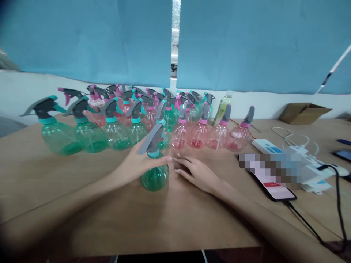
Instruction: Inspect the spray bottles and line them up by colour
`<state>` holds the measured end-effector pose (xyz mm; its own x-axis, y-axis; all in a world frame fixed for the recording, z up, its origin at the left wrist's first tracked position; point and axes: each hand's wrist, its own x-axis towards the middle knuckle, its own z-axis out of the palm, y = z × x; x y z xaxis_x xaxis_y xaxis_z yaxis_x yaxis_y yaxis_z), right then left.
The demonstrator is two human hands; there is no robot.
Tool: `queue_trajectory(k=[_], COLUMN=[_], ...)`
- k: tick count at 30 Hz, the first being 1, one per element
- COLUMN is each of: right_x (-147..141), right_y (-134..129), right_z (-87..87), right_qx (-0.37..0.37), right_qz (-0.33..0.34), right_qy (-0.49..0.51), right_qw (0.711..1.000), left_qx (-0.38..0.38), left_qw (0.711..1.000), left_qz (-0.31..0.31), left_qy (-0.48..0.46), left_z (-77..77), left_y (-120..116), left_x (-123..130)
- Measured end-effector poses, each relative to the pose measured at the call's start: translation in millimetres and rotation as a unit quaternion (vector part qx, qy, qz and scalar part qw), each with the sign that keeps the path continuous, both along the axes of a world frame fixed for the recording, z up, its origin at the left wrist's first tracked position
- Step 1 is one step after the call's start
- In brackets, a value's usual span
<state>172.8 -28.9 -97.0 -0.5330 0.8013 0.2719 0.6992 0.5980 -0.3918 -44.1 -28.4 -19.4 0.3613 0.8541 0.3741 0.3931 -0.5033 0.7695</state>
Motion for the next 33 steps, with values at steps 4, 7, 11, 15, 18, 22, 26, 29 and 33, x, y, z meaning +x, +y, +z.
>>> queue_trajectory(k=[4, 7, 11, 15, 18, 22, 26, 29, 33], right_x=[6, 8, 1, -18, -33, -53, -82, -112, -163], right_y=[-18, -29, -40, -44, -43, -41, -39, -32, -10], right_z=[11.0, 17.4, 24.6, 32.4, 37.0, 42.7, 51.8, 59.0, 67.0], right_qx=[-0.030, -0.046, -0.060, -0.065, -0.063, -0.067, -0.062, -0.050, -0.036], right_qz=[0.013, 0.012, 0.005, -0.007, -0.001, 0.024, 0.032, 0.063, 0.099], right_qy=[0.047, 0.073, 0.086, 0.101, 0.113, 0.114, 0.064, 0.039, 0.044], right_qw=[0.998, 0.996, 0.994, 0.993, 0.992, 0.991, 0.995, 0.996, 0.993], left_qx=[-0.002, -0.020, -0.025, -0.017, -0.009, -0.006, -0.010, 0.001, 0.043], left_qw=[1.000, 0.999, 0.997, 0.993, 0.991, 0.989, 0.988, 0.986, 0.979], left_qz=[0.005, 0.026, 0.046, 0.064, 0.062, 0.059, 0.083, 0.120, 0.180], left_qy=[0.020, 0.040, 0.057, 0.093, 0.116, 0.133, 0.131, 0.119, 0.090], left_z=[1.8, -2.3, -12.1, -14.9, -12.4, -7.7, -5.6, -6.1, -4.1], left_y=[-5, -10, -16, -25, -32, -39, -49, -58, -70], left_x=[-4, -10, -18, -24, -29, -47, -84, -123, -182])
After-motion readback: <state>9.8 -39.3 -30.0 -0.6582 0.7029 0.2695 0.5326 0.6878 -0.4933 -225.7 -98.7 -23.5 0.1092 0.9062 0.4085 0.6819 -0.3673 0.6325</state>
